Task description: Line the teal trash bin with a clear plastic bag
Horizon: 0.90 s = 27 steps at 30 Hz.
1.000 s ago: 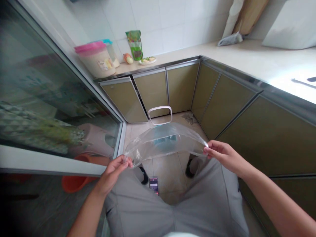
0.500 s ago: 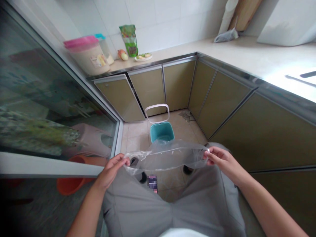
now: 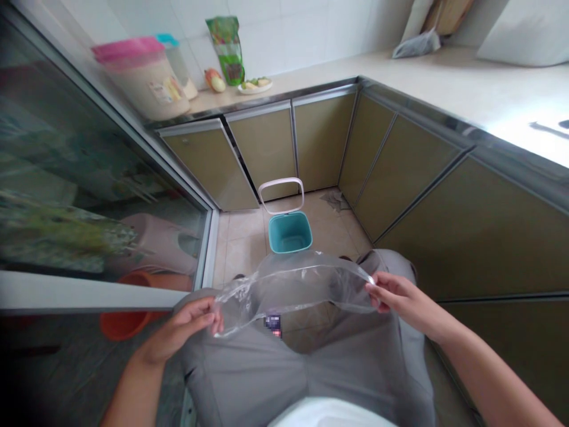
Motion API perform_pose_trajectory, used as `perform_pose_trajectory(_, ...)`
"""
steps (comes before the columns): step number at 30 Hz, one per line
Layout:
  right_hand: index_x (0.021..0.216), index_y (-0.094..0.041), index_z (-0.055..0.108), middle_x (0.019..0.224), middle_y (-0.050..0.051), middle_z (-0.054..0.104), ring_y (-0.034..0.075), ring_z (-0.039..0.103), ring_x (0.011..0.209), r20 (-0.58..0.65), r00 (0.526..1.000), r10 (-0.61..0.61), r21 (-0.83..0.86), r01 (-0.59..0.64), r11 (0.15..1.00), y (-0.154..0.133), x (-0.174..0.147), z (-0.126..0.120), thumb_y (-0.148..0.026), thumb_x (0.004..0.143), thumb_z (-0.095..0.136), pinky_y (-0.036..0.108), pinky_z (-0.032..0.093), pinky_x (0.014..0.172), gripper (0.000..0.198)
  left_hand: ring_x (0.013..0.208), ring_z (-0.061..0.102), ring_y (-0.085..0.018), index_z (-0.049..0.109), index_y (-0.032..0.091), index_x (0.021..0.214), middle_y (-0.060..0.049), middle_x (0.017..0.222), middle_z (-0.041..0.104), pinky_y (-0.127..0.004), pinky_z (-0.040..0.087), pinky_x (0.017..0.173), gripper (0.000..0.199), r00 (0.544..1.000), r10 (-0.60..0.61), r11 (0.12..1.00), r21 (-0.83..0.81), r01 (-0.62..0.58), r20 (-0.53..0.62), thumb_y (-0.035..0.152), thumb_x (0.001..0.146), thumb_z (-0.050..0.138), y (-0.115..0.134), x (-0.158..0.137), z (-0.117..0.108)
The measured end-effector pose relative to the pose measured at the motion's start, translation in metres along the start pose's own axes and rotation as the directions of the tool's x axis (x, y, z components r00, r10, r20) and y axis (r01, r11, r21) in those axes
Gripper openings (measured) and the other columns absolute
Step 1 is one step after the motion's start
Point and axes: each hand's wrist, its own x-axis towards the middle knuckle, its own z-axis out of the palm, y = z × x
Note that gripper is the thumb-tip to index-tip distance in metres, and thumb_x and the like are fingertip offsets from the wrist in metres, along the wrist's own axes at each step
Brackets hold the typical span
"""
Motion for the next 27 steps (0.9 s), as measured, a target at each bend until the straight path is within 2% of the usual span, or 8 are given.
perform_pose_trajectory(5, 0.075, -0.019, 0.061, 0.070, 0.003, 0.065, 0.013, 0.058, 0.056, 0.056, 0.996, 0.068, 0.070, -0.072, 0.995, 0.006, 0.046, 0.011, -0.071, 0.071, 0.077, 0.024, 0.046, 0.052, 0.055, 0.081, 0.064, -0.020, 0.070, 0.019, 0.078, -0.007, 0.080, 0.070, -0.029, 0.048, 0.079, 0.032, 0.991, -0.024, 1.000, -0.009, 0.022, -0.132, 0.050, 0.086, 0.069, -0.024, 0.052, -0.019)
perform_pose_trajectory(9, 0.077, -0.018, 0.062, 0.070, 0.004, 0.067, 0.012, 0.057, 0.052, 0.077, 0.990, 0.119, 0.084, -0.125, 0.989, 0.013, 0.105, 0.017, -0.057, 0.072, 0.080, 0.024, 0.045, 0.046, 0.043, 0.072, 0.063, -0.018, 0.066, 0.019, 0.073, -0.005, 0.075, 0.069, -0.026, 0.046, 0.068, 0.031, 0.940, -0.206, 0.978, -0.068, 0.195, -0.271, 0.048, 0.072, 0.076, -0.041, 0.110, -0.030)
perform_pose_trajectory(13, 0.069, -0.019, 0.059, 0.058, 0.002, 0.062, 0.012, 0.053, 0.044, 0.006, 0.971, 0.239, -0.100, -0.237, 0.966, 0.026, 0.172, 0.018, -0.039, 0.075, 0.078, 0.025, 0.043, 0.042, 0.029, 0.062, 0.059, -0.015, 0.066, 0.018, 0.070, -0.004, 0.073, 0.069, -0.024, 0.039, 0.059, 0.027, 0.894, -0.324, 0.938, 0.022, 0.347, -0.310, 0.043, 0.067, 0.076, -0.050, 0.164, -0.041)
perform_pose_trajectory(17, 0.067, -0.019, 0.059, 0.054, 0.002, 0.061, 0.012, 0.051, 0.042, -0.059, 0.943, 0.327, -0.249, -0.331, 0.910, 0.036, 0.226, 0.014, -0.027, 0.072, 0.079, 0.024, 0.041, 0.042, 0.022, 0.059, 0.060, -0.017, 0.067, 0.019, 0.070, -0.003, 0.067, 0.070, -0.026, 0.038, 0.060, 0.023, 0.857, -0.407, 0.878, 0.122, 0.463, -0.316, 0.040, 0.068, 0.075, -0.059, 0.205, -0.053)
perform_pose_trajectory(20, 0.067, -0.018, 0.060, 0.055, 0.005, 0.062, 0.013, 0.052, 0.042, -0.079, 0.924, 0.375, -0.301, -0.381, 0.874, 0.041, 0.256, 0.012, -0.023, 0.072, 0.079, 0.025, 0.041, 0.043, 0.020, 0.059, 0.063, -0.018, 0.066, 0.020, 0.074, -0.001, 0.059, 0.065, -0.027, 0.040, 0.063, 0.019, 0.831, -0.452, 0.845, 0.143, 0.515, -0.323, 0.038, 0.071, 0.072, -0.070, 0.229, -0.061)
perform_pose_trajectory(24, 0.067, -0.017, 0.062, 0.054, 0.006, 0.061, 0.014, 0.054, 0.046, -0.150, 0.891, 0.428, -0.326, -0.453, 0.830, 0.053, 0.290, 0.010, -0.020, 0.074, 0.079, 0.025, 0.043, 0.046, 0.018, 0.054, 0.059, -0.017, 0.065, 0.020, 0.077, 0.001, 0.055, 0.061, -0.026, 0.041, 0.058, 0.011, 0.779, -0.467, 0.797, 0.182, 0.576, -0.419, 0.031, 0.075, 0.068, -0.091, 0.257, -0.068)
perform_pose_trajectory(27, 0.074, -0.014, 0.064, 0.056, 0.006, 0.061, 0.014, 0.056, 0.047, -0.178, 0.864, 0.470, -0.426, -0.499, 0.755, 0.061, 0.314, 0.011, -0.021, 0.083, 0.071, 0.025, 0.045, 0.049, 0.013, 0.049, 0.054, -0.015, 0.066, 0.019, 0.077, 0.002, 0.051, 0.057, -0.024, 0.037, 0.053, 0.007, 0.747, -0.479, 0.758, 0.212, 0.617, -0.462, 0.026, 0.076, 0.066, -0.108, 0.278, -0.074)
